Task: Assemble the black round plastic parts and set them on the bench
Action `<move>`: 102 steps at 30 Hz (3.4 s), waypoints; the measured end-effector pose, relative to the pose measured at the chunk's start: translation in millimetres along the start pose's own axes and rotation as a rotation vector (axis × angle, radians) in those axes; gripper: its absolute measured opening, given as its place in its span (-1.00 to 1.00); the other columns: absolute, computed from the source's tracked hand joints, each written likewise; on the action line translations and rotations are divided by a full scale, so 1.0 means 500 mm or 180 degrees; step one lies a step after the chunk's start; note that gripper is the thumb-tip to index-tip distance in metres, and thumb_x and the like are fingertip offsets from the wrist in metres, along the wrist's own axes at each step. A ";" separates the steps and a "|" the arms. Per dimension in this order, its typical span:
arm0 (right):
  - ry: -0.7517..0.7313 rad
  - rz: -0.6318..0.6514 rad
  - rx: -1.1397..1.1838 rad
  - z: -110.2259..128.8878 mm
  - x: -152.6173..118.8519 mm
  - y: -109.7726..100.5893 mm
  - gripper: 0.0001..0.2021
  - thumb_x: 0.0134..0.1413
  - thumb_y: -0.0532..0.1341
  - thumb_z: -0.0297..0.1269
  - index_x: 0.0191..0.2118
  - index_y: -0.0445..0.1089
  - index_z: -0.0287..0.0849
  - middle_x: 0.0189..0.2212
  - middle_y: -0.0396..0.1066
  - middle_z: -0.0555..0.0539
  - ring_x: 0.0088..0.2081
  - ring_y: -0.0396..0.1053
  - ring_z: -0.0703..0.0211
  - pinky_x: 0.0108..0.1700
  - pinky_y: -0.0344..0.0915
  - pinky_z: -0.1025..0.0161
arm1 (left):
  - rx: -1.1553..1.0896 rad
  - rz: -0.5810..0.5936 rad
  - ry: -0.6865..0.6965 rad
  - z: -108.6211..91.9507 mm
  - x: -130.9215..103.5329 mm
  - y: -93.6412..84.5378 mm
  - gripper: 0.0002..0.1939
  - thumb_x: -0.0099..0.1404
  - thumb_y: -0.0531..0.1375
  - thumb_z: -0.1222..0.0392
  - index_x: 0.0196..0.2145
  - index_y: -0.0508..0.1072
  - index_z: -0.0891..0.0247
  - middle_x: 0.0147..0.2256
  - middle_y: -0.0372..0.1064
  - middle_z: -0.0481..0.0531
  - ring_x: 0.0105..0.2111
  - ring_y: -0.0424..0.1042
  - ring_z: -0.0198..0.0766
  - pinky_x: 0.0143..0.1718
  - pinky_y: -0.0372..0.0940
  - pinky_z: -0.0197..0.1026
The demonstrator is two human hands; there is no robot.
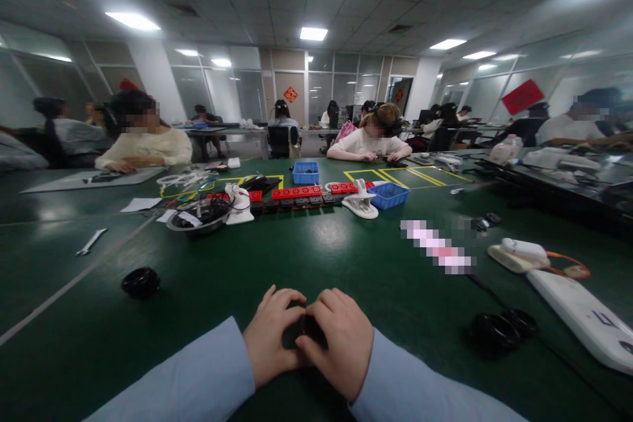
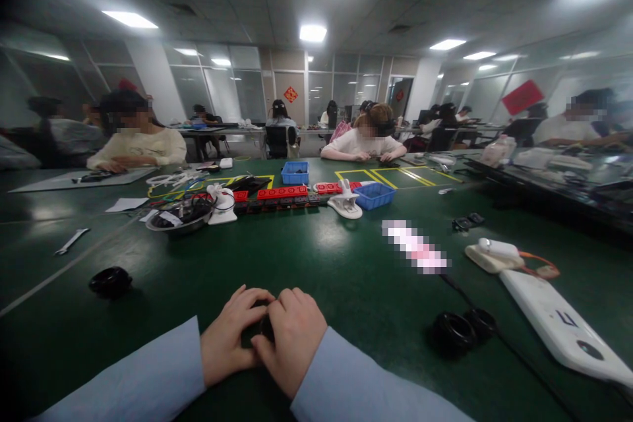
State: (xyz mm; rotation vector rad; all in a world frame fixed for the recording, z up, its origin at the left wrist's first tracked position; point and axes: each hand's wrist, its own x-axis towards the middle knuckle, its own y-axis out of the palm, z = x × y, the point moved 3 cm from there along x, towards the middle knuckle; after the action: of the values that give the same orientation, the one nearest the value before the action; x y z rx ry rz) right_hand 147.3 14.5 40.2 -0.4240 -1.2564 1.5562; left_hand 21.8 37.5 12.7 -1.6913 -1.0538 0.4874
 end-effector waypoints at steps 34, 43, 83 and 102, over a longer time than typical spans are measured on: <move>-0.1268 -0.0151 0.0993 0.003 -0.003 0.021 -0.78 -0.33 0.00 -0.53 -0.50 0.30 -0.14 -0.43 0.35 0.02 -0.24 0.30 0.27 0.14 -0.16 0.07 | -0.0149 -0.0036 0.0029 0.006 0.000 0.005 -0.64 -0.14 0.25 0.09 -0.30 0.41 0.17 -0.19 0.26 0.03 -0.12 0.24 -0.04 0.06 -0.12 0.19; -0.1286 -0.0422 0.0846 0.019 -0.010 -0.016 -0.69 -0.32 0.01 -0.50 -0.37 0.32 -0.08 -0.31 0.39 0.07 -0.09 0.19 0.16 0.15 -0.35 -0.03 | -0.0089 -0.0048 0.0088 0.009 -0.001 0.008 -0.54 -0.10 0.26 0.08 -0.17 0.36 0.08 -0.18 0.26 0.00 -0.12 0.24 -0.07 0.04 -0.11 0.21; -0.0846 -0.0065 0.0615 0.012 0.000 -0.012 -0.75 -0.32 0.01 -0.48 -0.38 0.28 -0.22 -0.39 0.28 -0.11 -0.31 0.19 0.12 -0.25 0.15 0.16 | -0.0105 0.0024 -0.0020 -0.001 0.000 0.000 -0.67 -0.12 0.21 0.25 -0.30 0.39 0.17 -0.18 0.27 0.02 -0.10 0.23 -0.07 0.07 -0.14 0.18; -0.1156 0.0083 0.0791 0.018 -0.008 -0.011 -0.66 -0.34 0.00 -0.49 -0.32 0.30 -0.13 -0.33 0.35 -0.05 -0.15 0.26 0.16 0.12 -0.11 0.04 | -0.0135 0.0071 0.0013 0.000 0.001 0.000 -0.66 -0.11 0.21 0.21 -0.28 0.38 0.15 -0.19 0.28 0.01 -0.12 0.25 -0.09 0.06 -0.14 0.18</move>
State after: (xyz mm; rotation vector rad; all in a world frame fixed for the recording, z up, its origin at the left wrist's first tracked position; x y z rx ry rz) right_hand 144.4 6.0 47.1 0.0045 -1.3068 1.8407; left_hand 22.2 37.7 12.7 -1.7424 -1.0499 0.4788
